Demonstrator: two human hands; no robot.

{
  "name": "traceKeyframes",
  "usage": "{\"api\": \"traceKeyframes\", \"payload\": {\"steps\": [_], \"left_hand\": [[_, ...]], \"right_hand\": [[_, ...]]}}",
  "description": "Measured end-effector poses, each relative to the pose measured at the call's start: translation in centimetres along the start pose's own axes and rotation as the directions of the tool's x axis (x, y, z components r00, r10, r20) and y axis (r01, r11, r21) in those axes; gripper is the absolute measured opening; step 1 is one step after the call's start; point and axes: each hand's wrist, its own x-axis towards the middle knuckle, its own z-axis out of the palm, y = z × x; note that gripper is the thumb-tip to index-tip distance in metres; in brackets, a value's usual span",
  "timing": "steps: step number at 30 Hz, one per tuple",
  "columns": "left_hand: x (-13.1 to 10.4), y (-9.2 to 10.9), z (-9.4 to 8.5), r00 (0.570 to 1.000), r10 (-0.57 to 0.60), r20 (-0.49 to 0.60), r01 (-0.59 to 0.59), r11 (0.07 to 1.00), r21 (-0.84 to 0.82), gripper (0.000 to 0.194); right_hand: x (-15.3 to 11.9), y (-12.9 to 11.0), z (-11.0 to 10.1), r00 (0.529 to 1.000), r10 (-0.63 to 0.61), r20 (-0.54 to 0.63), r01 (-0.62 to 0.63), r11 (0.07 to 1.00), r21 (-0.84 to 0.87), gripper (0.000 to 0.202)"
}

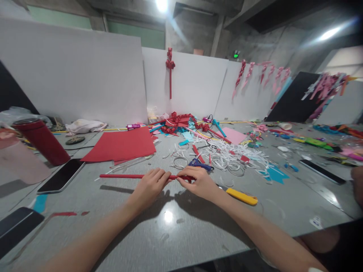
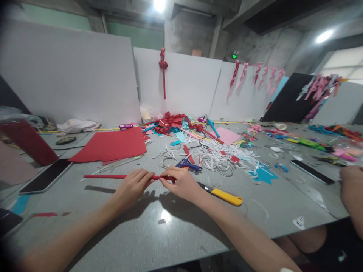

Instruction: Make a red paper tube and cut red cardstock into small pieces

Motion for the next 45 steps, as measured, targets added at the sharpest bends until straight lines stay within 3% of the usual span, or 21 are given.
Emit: {"api": "traceKeyframes", "payload": {"steps": [5,13,17,24,31,38,45], "left_hand": [[0.0,0.1,0.0,0.998,0.006,0.068,-0.009,0.999,0.04,0.02],[0.0,0.1,-0.1,0.997,-0.001,0.077,0.0,1.0,0.005,0.02],[-0.1,0.0,0.0,0.996,-0.012,0.094,0.012,1.0,0.001,0.019],[0.1,0.1,-0.1,0.994,-0.023,0.107,0.023,1.0,0.0,0.015],[-0.1,0.0,0.3,0.992,-0.018,0.127,0.023,0.999,-0.032,0.016],[-0.4,-0.1,0.9,0.996,-0.025,0.085,0.034,0.994,-0.102,0.016],[-0.5,-0.5,1.0,0.983,-0.024,0.184,0.033,0.998,-0.048,0.016]], "right_hand": [[-0.2,0.5,0.2,1.0,0.013,0.013,-0.013,1.0,-0.027,0.008],[-0.4,0.6,0.4,0.999,-0.007,0.047,0.01,0.998,-0.064,0.008],[-0.6,0.7,0.2,0.997,-0.033,0.068,0.04,0.992,-0.116,0.017],[-0.8,1.4,0.4,0.96,-0.274,0.064,0.279,0.906,-0.319,0.012],[-1.0,1.7,0.8,0.933,-0.344,0.104,0.357,0.855,-0.376,0.016],[-1.7,2.5,1.5,0.932,-0.341,0.123,0.36,0.834,-0.419,0.021],[-1.2,2.3,2.0,0.942,-0.307,0.137,0.333,0.79,-0.515,0.013]]}}
